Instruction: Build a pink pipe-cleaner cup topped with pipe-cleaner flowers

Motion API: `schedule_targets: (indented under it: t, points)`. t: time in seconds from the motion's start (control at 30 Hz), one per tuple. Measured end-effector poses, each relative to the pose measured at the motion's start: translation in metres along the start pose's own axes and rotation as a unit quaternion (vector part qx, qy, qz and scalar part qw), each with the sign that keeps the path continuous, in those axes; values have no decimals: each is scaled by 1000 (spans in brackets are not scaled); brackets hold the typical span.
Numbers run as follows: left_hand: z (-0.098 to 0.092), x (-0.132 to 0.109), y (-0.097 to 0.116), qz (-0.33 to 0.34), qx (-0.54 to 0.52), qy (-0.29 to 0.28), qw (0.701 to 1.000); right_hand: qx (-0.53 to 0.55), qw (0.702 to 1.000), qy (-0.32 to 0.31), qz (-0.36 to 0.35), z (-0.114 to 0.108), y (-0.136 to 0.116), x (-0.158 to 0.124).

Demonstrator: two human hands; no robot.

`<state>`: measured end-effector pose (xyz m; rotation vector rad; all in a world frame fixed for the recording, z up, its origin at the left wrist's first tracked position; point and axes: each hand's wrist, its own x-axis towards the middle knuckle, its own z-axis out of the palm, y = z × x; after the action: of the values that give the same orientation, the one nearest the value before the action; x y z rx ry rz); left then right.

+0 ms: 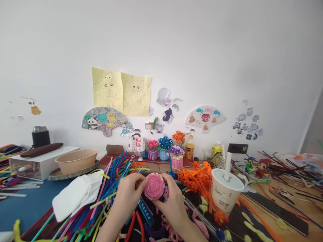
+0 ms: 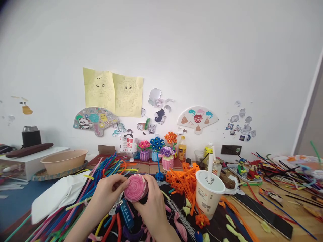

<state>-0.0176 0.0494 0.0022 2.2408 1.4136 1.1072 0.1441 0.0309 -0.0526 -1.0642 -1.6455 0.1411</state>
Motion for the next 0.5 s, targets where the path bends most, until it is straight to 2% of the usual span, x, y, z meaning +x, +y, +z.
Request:
schedule_targets:
  t: [0.33,0.5]
  points:
    - [1,2,-1,2,-5,3,1000,32,998,-29,39,0,0,3]
    - [-1,-1,2,12,-24,1,1000,101,983,-113,102,5,16,0]
